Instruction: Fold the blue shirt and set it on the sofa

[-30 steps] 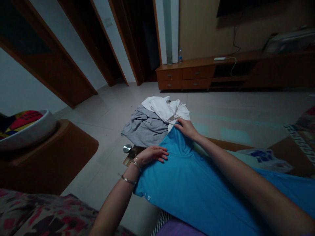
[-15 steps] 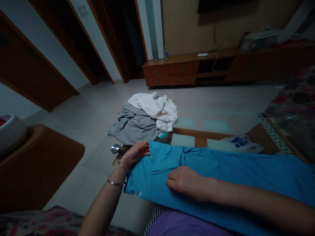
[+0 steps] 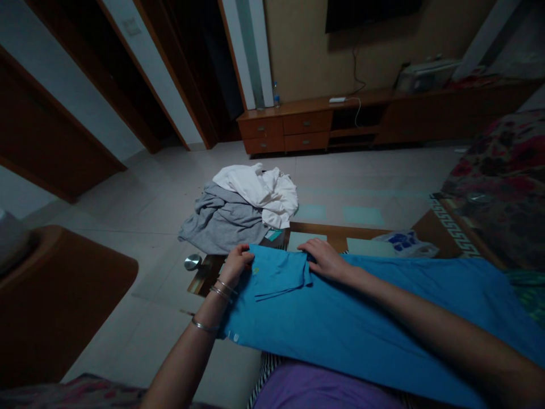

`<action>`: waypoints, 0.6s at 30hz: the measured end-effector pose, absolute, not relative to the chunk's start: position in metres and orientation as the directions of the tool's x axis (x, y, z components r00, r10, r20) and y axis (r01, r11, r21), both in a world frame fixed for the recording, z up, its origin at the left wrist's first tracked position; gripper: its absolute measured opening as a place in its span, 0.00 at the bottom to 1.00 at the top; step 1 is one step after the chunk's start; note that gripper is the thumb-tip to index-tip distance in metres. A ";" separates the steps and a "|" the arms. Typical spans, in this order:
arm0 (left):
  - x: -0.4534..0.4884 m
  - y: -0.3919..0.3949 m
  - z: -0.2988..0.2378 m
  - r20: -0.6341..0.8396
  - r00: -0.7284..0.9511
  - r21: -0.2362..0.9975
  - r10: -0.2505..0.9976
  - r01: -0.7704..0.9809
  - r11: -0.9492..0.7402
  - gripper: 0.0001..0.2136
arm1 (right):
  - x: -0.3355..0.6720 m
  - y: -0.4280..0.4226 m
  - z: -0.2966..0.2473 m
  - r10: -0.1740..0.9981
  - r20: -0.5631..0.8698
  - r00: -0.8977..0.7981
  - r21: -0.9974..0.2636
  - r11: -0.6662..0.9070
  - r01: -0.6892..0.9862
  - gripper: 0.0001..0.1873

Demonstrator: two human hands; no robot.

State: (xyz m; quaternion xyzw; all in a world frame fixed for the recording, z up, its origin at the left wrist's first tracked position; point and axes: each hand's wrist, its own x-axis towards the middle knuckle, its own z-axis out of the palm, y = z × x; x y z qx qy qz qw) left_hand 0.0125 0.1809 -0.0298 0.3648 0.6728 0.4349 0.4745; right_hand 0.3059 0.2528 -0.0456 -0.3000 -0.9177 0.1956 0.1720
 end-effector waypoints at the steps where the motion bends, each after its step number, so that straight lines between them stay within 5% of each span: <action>1: 0.012 0.180 -0.030 -0.331 -0.284 0.930 0.900 0.067 0.362 0.18 | 0.304 0.256 -0.049 0.634 0.225 -0.740 -0.482 0.732 0.481 0.20; 11: 0.012 0.181 -0.033 -0.298 -0.411 0.931 0.861 0.072 0.357 0.23 | 0.314 0.277 -0.065 0.728 0.284 -0.624 -0.738 0.581 0.343 0.11; 15: 0.015 0.175 -0.028 -0.210 -0.449 0.923 0.869 0.201 0.328 0.24 | 0.319 0.272 -0.053 0.711 0.288 -0.641 -0.639 0.642 0.425 0.19; 18: 0.026 0.162 -0.018 0.107 -0.441 0.795 0.891 0.576 0.189 0.22 | 0.323 0.256 -0.036 0.633 0.326 -0.702 -0.498 0.747 0.441 0.22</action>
